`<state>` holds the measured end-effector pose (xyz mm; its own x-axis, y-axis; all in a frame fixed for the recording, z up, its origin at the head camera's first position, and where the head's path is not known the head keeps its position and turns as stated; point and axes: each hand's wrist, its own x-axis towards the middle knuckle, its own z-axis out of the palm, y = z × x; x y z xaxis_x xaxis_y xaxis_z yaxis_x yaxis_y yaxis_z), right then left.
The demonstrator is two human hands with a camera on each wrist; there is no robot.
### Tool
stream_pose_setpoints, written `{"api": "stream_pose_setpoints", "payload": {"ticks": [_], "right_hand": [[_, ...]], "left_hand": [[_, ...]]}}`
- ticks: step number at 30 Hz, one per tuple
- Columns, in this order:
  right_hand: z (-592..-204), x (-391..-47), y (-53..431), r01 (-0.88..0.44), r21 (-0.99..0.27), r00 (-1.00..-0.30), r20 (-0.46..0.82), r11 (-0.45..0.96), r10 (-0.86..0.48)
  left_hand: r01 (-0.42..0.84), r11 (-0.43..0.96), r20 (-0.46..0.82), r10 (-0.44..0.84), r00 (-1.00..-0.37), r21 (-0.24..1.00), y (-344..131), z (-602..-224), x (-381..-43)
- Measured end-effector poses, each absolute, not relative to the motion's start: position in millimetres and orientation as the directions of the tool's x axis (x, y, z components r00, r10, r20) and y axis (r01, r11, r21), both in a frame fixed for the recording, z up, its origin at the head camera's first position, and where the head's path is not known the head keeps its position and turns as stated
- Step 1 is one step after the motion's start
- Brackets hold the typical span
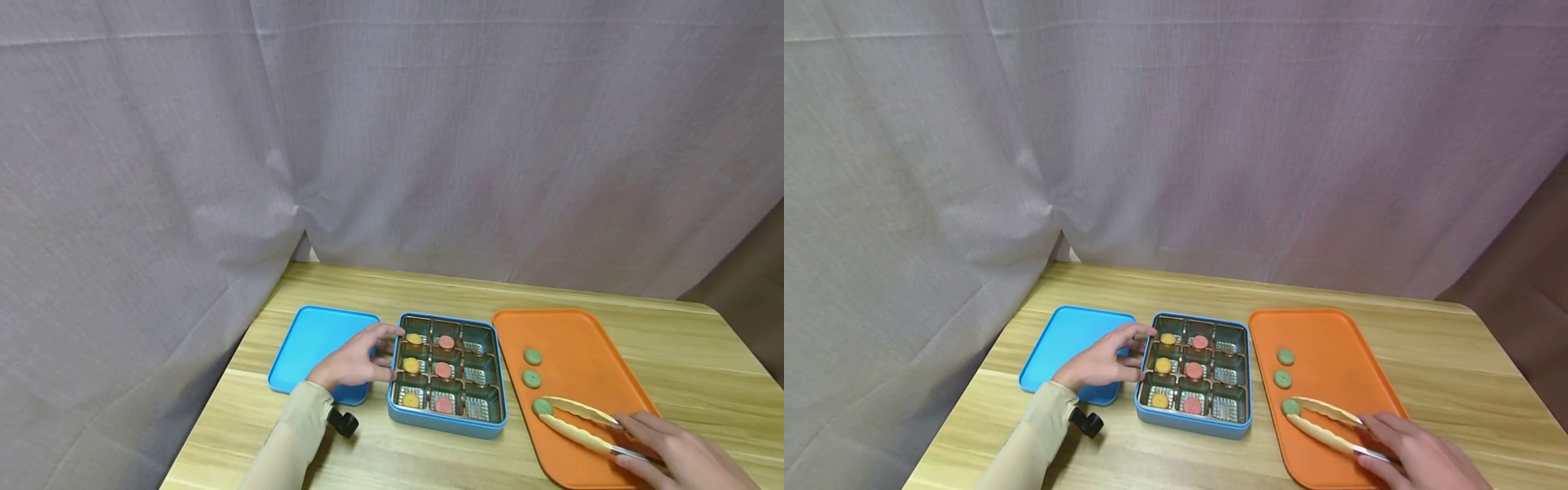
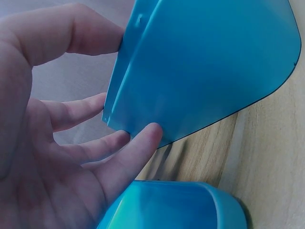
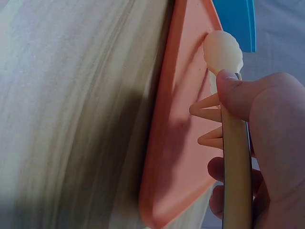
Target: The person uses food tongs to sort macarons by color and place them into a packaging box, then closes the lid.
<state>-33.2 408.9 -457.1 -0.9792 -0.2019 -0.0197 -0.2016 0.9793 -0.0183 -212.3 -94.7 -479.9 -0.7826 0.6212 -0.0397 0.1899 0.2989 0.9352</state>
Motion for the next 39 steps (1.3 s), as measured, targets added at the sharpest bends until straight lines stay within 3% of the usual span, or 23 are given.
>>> {"api": "stream_pose_setpoints", "payload": {"ticks": [7,22,33,39], "right_hand": [[-446.3,-34.8,405.9,-0.186,-0.075,-0.982,0.009,0.980,-0.186],[-421.9,-51.6,384.3,-0.356,-0.032,-0.886,0.329,0.934,-0.326],[-413.2,-52.6,353.3,-0.467,-0.039,-0.825,0.378,0.883,-0.420],[-415.6,-46.2,340.2,-0.455,-0.012,-0.847,0.316,0.890,-0.428]], "left_hand": [[0.184,0.302,-0.045,0.616,-0.786,0.935,-94.2,-478.4,-212.3],[0.198,0.303,-0.035,0.620,-0.784,0.932,-94.5,-480.5,-212.9],[0.192,0.302,-0.041,0.624,-0.781,0.934,-93.6,-480.2,-213.3],[0.187,0.305,-0.047,0.622,-0.782,0.934,-94.0,-480.9,-213.3]]}}
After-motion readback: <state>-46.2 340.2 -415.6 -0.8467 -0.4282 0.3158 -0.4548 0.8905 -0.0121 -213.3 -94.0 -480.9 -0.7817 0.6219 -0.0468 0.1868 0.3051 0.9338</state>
